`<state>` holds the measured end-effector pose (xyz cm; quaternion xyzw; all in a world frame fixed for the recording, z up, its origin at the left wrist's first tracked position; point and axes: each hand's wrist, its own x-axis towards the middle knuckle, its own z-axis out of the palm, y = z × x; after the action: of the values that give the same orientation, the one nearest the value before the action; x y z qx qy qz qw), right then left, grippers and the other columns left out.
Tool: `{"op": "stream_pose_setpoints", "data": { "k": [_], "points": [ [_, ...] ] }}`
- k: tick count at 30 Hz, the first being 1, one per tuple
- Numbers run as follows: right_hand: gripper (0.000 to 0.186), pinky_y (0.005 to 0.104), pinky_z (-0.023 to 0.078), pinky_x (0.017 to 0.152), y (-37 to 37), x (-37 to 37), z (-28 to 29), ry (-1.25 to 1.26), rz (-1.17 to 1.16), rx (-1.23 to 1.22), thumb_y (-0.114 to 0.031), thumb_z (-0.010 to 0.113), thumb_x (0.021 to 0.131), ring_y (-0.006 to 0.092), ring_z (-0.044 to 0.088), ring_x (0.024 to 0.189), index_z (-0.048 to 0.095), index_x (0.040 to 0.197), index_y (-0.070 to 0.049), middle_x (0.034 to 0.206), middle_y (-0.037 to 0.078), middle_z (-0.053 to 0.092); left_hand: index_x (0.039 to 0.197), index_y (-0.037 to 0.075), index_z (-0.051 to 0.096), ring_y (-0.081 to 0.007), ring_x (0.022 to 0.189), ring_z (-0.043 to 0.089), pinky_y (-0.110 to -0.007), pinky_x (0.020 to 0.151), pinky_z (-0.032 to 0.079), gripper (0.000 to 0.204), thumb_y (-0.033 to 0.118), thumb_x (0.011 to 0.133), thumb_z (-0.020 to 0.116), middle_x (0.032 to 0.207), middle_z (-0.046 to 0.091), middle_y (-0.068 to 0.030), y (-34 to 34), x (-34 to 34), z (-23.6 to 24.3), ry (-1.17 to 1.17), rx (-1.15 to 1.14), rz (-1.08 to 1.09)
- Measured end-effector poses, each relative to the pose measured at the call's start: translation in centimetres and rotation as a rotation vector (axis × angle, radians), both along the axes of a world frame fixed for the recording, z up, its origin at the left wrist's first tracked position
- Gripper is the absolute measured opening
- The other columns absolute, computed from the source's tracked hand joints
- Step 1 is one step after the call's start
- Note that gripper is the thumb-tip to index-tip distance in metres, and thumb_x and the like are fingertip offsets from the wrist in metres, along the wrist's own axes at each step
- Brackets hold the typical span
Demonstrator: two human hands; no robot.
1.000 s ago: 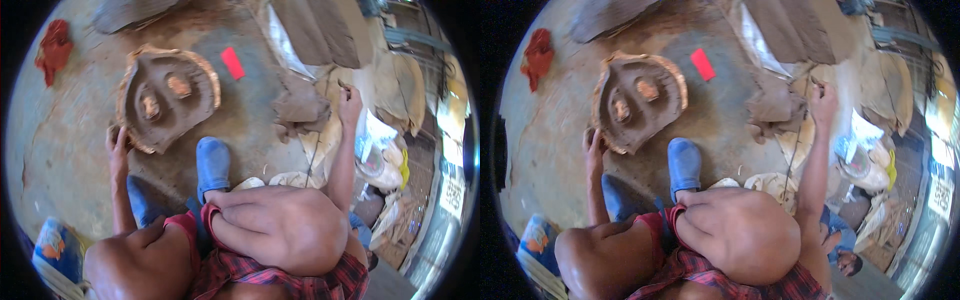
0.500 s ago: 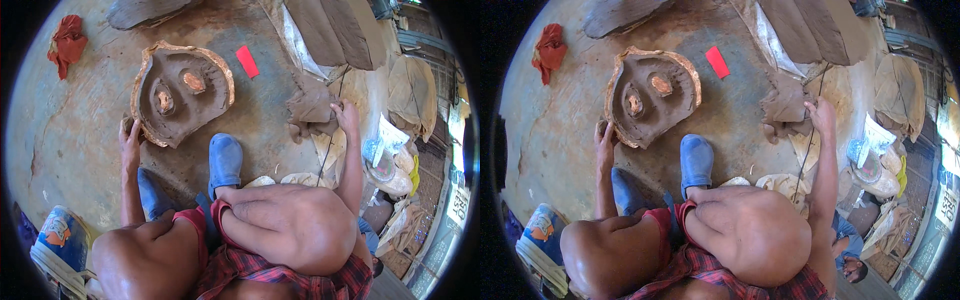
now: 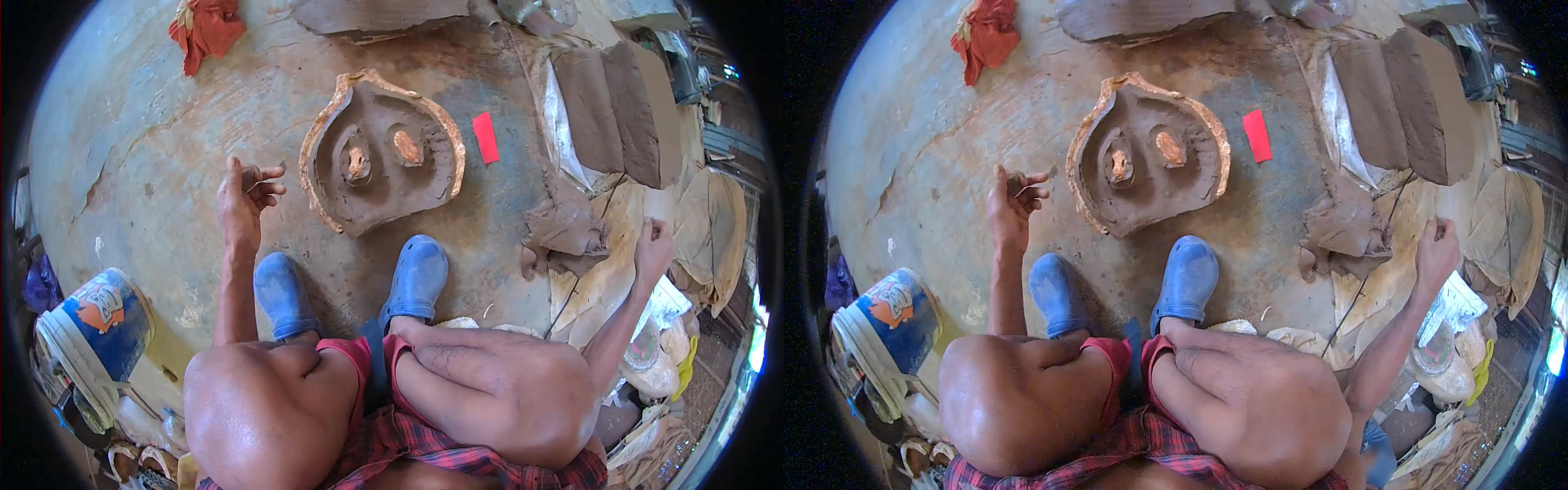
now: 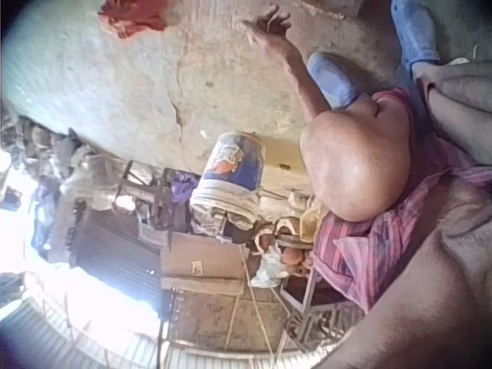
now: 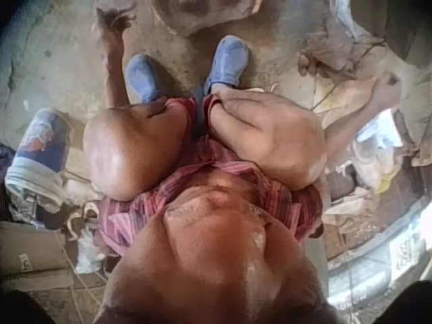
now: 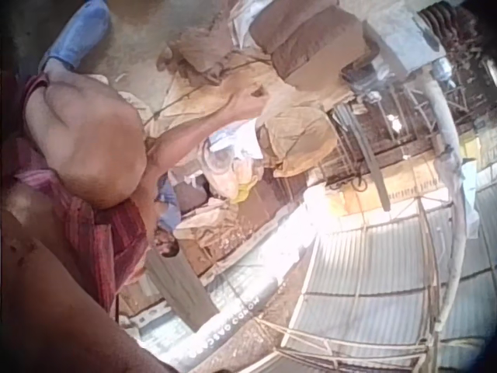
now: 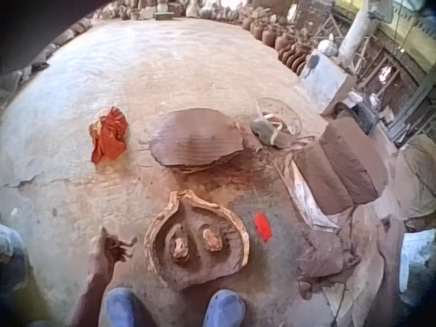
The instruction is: The person presses clay into a mold, rolls a piece of clay by hand, shapes the molded clay piece, and trims excess clay using a scraper.
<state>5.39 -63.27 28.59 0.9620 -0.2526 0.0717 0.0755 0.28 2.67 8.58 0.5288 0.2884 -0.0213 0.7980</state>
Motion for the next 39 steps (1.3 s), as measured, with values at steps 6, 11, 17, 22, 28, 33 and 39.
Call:
{"op": "stream_pose_setpoints", "data": {
  "k": [6,11,17,22,28,33,39],
  "points": [
    [0.057,0.0412,0.05,0.097,21.6,0.4,-1.1,-0.283,0.753,0.693,-0.043,0.055,0.102,0.0291,0.06,0.118,0.061,0.136,0.002,0.13,0.018,0.065,0.135,0.0,0.057,-0.0277,0.109,0.072,-0.039,0.093,0.058,0.053,0.046,0.112,0.046,0.127,0.07,-0.0223,-12.6,7.0,9.6,-0.201,-0.402,-0.209],
    [0.092,0.0577,0.034,0.11,35.6,0.0,-6.7,-0.275,1.243,0.581,-0.082,0.048,0.088,0.0415,0.051,0.13,0.072,0.12,0.001,0.131,0.02,0.064,0.148,0.002,0.053,-0.0282,0.115,0.066,-0.041,0.105,0.053,0.064,0.053,0.11,0.045,0.124,0.07,-0.0192,-16.8,8.2,10.6,-0.059,-0.614,-0.201],
    [0.1,0.0686,0.024,0.115,37.9,3.7,-3.8,-0.365,1.148,0.58,-0.089,0.045,0.085,0.052,0.035,0.145,0.063,0.139,-0.007,0.151,0.025,0.05,0.166,0.016,0.03,-0.0303,0.142,0.045,-0.048,0.116,0.043,0.093,0.078,0.099,0.044,0.159,0.041,-0.0171,-21.0,7.9,12.8,-0.772,-0.832,-0.413],
    [0.115,0.085,0.009,0.112,43.5,3.4,-6.0,-0.428,1.254,1.023,-0.093,0.043,0.084,0.0617,0.008,0.154,0.037,0.162,-0.009,0.17,0.029,0.022,0.17,0.02,0.016,-0.0342,0.156,0.029,-0.054,0.123,0.032,0.111,0.091,0.089,0.04,0.175,0.018,-0.01,-17.8,9.5,9.5,-0.969,-1.313,-0.346],
    [0.133,0.0781,0.006,0.118,44.0,4.8,-5.1,-0.234,1.101,1.009,-0.1,0.031,0.081,0.0594,0.0,0.156,0.008,0.168,-0.001,0.173,0.031,0.002,0.171,0.021,0.007,-0.0365,0.158,0.022,-0.059,0.126,0.022,0.12,0.098,0.083,0.033,0.178,0.009,-0.0034,-10.8,8.7,8.5,-0.832,-1.378,-0.211],
    [0.128,0.0763,0.009,0.12,44.2,7.3,-7.0,-0.174,1.155,1.236,-0.094,0.038,0.085,0.0611,0.005,0.155,0.006,0.167,-0.001,0.172,0.03,0.008,0.171,0.024,0.007,-0.0369,0.161,0.009,-0.06,0.128,0.01,0.121,0.102,0.08,0.026,0.178,0.007,-0.003,-12.9,7.6,12.3,-1.061,-0.662,-0.302],
    [0.129,0.0779,0.006,0.119,47.6,4.7,-5.0,-0.278,1.408,1.147,-0.089,0.05,0.084,0.0591,0.002,0.156,0.014,0.166,0.004,0.173,0.03,0.009,0.171,0.021,0.004,-0.0329,0.163,0.0,-0.059,0.129,0.006,0.131,0.107,0.072,0.014,0.178,-0.002,-0.0041,-12.5,7.6,13.6,-1.081,-0.578,-0.138]
  ]
}}
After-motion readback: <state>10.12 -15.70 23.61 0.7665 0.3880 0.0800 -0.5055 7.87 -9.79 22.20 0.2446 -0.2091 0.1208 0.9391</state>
